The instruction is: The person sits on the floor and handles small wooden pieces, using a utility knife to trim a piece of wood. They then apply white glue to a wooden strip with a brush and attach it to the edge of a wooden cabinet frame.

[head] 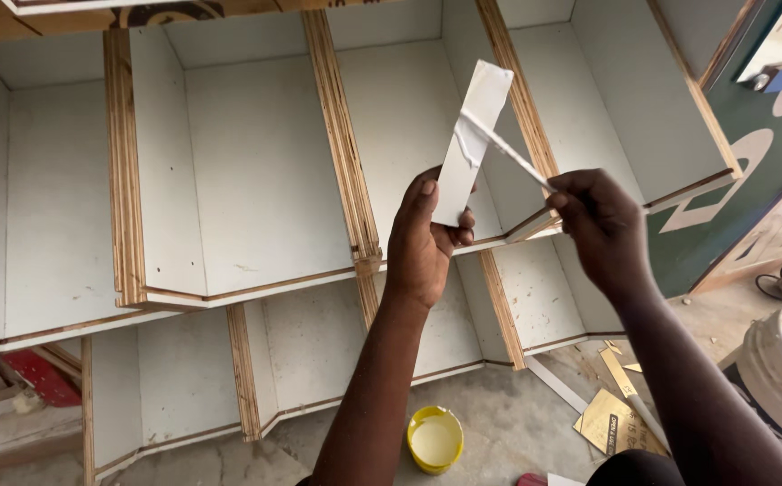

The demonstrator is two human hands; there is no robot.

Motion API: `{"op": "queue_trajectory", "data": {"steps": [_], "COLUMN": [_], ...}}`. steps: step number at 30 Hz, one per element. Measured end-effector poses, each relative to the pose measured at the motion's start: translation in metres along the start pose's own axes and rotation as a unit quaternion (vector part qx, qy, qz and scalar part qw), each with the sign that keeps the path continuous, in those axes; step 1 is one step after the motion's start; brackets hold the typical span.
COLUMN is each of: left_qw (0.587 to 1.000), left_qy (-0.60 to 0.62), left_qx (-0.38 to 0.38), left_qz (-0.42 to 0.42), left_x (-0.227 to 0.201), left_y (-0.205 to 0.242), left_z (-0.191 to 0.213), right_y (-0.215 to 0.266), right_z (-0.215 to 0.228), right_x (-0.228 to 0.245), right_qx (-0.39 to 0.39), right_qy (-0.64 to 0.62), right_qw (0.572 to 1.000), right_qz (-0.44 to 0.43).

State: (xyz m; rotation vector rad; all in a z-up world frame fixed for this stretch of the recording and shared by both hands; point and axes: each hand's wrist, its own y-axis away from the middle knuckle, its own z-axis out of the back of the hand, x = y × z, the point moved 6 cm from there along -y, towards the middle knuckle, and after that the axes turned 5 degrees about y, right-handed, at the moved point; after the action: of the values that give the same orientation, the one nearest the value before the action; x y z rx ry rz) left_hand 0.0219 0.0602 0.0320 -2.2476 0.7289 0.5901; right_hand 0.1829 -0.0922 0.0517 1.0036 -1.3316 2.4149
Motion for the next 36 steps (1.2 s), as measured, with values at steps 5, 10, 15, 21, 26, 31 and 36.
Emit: {"op": "queue_trajectory", "data": {"steps": [5,10,15,21,26,31,36], "left_qw": [1.000,0.999,0.998,0.999,0.991,0.980,0.958], "left_qy": [0.016,-0.026,-0.040,-0.046,-0.097,-0.138,-0.226], "left_qx": [-0.012,-0.035,-0.031,0.007,-0.080,-0.106,-0.137], "left_qz": [0.003,-0.024,-0.031,-0.025,-0.037,-0.099,-0.107], "left_x": [-0.005,-0.003,-0.003,-0.017,-0.019,-0.019,-0.012], "left_y": [0.004,0.003,0.005,0.004,0.000,-0.002,0.002], "left_z": [0.005,0.014,0.006,0.003,0.018,0.022,0.018], "right_y": [0.017,0.019,0.003,0.010,0.025,0.015,-0.015], "right_z": [-0.014,-0.017,-0.031,-0.031,0.000,0.018,0.001], "right_x": [0.013,0.009,0.004,-0.003,-0.008,-0.010,0.013], "right_qx": [0.023,0.045,0.015,-0.011,-0.017,-0.018,-0.009], "right_qy": [0.053,-0.022,-0.015,0.057,0.128,0.043,0.020], "right_qw": [0.998,0.999,1.000,0.998,0.989,0.999,1.000], "right_qz": [0.001,-0.006,0.012,0.007,0.074,0.002,0.015]}}
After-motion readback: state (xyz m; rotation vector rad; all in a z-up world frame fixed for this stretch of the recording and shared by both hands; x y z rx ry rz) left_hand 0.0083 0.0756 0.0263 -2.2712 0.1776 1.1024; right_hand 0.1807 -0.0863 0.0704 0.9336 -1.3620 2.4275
